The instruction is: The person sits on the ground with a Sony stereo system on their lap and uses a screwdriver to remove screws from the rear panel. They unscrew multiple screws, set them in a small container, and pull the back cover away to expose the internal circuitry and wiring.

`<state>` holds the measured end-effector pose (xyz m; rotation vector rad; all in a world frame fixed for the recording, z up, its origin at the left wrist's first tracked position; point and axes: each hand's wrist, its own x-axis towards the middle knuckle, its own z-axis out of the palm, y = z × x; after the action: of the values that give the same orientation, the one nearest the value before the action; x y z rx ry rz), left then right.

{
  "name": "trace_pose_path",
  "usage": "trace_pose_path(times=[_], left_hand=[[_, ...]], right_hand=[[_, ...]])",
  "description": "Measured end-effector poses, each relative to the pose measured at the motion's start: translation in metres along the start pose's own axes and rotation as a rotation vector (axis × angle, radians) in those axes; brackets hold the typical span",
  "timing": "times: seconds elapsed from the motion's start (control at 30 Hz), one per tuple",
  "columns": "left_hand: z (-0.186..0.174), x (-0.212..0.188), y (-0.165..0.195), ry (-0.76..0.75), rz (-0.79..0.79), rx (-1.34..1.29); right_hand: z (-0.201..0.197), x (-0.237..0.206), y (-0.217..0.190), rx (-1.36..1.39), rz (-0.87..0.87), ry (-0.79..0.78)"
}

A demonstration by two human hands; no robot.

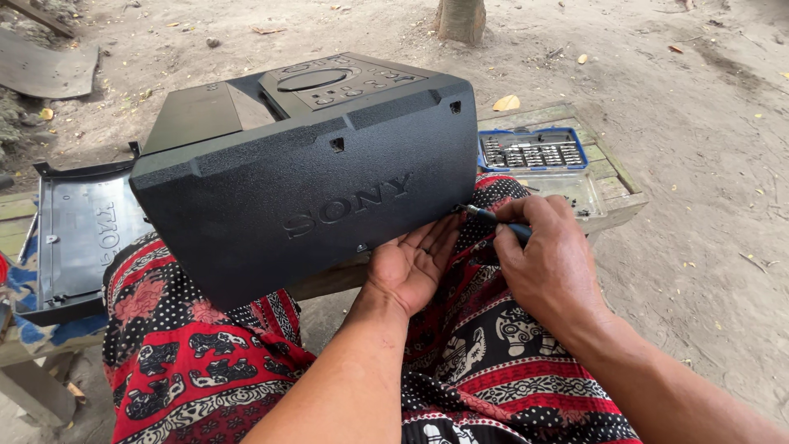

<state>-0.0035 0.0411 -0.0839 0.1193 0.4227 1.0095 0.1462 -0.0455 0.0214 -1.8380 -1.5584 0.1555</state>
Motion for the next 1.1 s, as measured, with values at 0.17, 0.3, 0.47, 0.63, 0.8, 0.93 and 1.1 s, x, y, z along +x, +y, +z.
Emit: trace_pose_path(times=[0.17,0.3,0.47,0.63,0.8,0.93,1.1], left_hand=[[0.0,0.002,-0.001,0.028,-0.015,-0.031],[0.001,0.003,0.0,0.016,-0.028,-0.061],[0.0,0.002,-0.001,0.028,-0.009,-0.034],[-0.007,0.007,-0.001,0.013,-0.015,-0.038],[-0.013,0.012,-0.004,-0.008,-0.029,-0.074],[-0.011,0.012,-0.003,0.021,-0.031,-0.067],[-0.005,0.005,-0.001,0.051,-0.032,-0.043]], right_hand=[[-0.004,0.004,0.001,0.019,0.098,-0.068],[-0.004,0.002,0.002,0.029,0.056,-0.022],[-0.002,0.001,0.003,0.005,0.011,0.0],[-0.002,0.002,0.002,-0.017,0.019,-0.032],[-0.005,-0.002,0.002,0.025,0.01,-0.053],[-0.004,-0.003,0.001,-0.004,0.025,-0.039],[-0.003,-0.002,-0.003,-0.048,0.076,-0.046]])
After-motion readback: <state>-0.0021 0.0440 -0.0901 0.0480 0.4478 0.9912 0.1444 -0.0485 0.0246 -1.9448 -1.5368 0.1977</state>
